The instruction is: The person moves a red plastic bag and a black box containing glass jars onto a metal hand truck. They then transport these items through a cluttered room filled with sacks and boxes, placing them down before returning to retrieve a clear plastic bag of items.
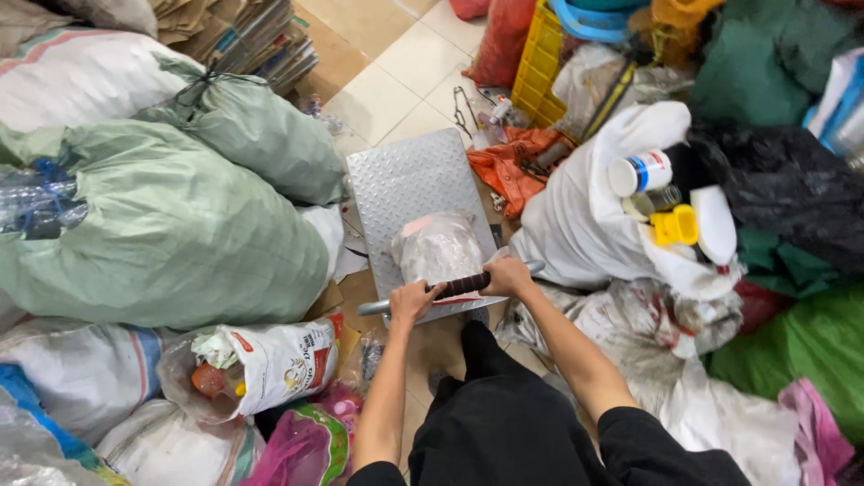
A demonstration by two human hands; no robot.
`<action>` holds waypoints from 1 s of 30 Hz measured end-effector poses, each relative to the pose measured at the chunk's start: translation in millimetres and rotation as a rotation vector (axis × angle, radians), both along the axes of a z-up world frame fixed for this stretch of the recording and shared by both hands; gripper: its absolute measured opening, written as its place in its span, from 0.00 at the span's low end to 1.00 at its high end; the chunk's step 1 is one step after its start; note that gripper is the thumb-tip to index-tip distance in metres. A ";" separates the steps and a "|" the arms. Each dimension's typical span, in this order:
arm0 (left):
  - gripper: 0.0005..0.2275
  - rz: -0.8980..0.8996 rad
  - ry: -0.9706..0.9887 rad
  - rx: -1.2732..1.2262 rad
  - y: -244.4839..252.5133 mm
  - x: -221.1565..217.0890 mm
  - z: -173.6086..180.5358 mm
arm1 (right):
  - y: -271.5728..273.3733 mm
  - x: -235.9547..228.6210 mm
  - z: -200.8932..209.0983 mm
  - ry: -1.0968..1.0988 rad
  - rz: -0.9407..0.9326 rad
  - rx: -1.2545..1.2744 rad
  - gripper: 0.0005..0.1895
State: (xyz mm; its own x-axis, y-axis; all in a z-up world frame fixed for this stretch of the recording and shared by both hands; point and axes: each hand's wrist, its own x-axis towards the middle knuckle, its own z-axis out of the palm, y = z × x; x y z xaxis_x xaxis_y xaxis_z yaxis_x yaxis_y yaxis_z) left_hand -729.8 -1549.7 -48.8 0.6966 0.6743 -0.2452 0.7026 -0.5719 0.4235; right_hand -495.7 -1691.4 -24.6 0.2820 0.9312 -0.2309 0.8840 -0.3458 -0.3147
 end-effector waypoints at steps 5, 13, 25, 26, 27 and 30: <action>0.35 -0.043 0.005 -0.047 -36.7 -26.5 -10.2 | -40.7 -30.6 2.7 -0.019 -0.055 0.015 0.21; 0.34 -0.041 0.102 0.018 -93.1 -60.0 4.6 | -103.4 -67.0 -13.6 -0.021 -0.068 -0.051 0.23; 0.30 0.113 0.172 0.075 -162.9 -101.9 12.4 | -168.9 -111.5 -16.7 0.041 0.043 0.126 0.20; 0.29 0.113 0.176 0.085 -167.6 -106.1 7.0 | -173.8 -114.9 -19.3 0.051 0.032 0.102 0.21; 0.29 0.107 0.183 0.093 -173.8 -110.5 1.1 | -181.9 -119.5 -23.1 0.064 0.013 0.076 0.22; 0.29 0.100 0.224 0.077 -193.1 -125.2 -6.1 | -203.5 -131.7 -24.4 0.087 0.001 0.096 0.21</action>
State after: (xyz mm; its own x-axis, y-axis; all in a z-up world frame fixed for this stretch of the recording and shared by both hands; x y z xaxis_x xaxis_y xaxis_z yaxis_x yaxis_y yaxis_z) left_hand -855.0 -1742.8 -54.9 0.5597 0.7596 -0.3313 0.8286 -0.5195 0.2087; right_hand -627.3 -1894.8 -49.0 0.2635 0.9505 -0.1645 0.8522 -0.3093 -0.4220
